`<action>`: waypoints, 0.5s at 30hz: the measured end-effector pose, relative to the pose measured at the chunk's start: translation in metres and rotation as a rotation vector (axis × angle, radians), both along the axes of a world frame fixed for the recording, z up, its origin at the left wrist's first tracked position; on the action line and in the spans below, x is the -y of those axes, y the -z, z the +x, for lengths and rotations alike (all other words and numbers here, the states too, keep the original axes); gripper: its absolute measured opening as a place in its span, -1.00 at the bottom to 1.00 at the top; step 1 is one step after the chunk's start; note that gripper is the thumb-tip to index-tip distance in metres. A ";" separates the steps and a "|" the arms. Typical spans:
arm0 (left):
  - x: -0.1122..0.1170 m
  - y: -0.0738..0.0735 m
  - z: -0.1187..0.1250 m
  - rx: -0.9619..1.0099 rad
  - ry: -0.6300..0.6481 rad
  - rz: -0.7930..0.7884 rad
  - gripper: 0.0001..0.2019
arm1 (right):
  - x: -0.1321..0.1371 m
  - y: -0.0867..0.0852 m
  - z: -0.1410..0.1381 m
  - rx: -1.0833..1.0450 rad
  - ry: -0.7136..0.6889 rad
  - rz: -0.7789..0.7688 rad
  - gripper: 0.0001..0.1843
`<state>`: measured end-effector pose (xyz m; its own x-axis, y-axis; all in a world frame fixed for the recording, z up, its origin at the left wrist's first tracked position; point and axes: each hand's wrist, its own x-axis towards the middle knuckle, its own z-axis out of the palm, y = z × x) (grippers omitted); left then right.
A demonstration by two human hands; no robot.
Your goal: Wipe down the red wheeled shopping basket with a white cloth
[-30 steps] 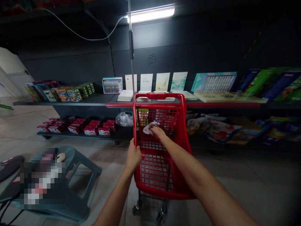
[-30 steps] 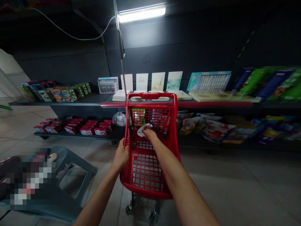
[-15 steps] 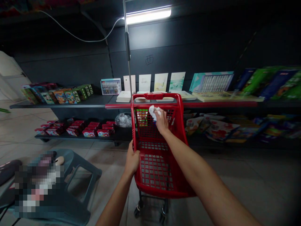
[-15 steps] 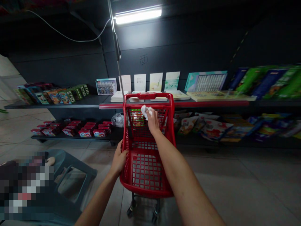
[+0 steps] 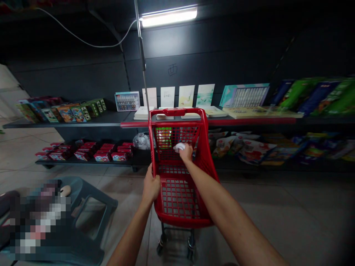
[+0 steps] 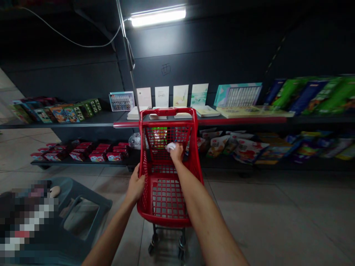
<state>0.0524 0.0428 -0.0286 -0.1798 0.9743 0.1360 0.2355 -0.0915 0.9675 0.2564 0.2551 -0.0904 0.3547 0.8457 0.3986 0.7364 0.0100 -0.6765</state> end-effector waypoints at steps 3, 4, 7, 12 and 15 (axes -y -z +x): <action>0.003 -0.005 -0.003 -0.028 0.006 0.001 -0.33 | -0.020 -0.050 0.005 -0.094 0.118 0.248 -0.52; 0.004 -0.007 -0.004 -0.035 0.009 -0.004 -0.34 | -0.025 -0.068 0.007 -0.082 0.141 0.339 -0.48; 0.005 -0.008 -0.008 -0.044 0.003 -0.027 -0.37 | -0.029 -0.104 0.013 0.050 0.157 0.409 -0.31; 0.006 -0.011 -0.012 -0.079 -0.043 -0.073 -0.35 | -0.013 -0.085 0.009 0.200 0.078 0.160 -0.12; 0.009 -0.015 -0.013 -0.153 -0.008 -0.105 -0.29 | -0.004 -0.053 0.000 0.193 0.077 0.074 -0.29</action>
<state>0.0398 0.0336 -0.0134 -0.1728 0.9832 0.0594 0.3807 0.0110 0.9246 0.2564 0.2596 -0.0377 0.3285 0.7849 0.5254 0.8527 -0.0073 -0.5223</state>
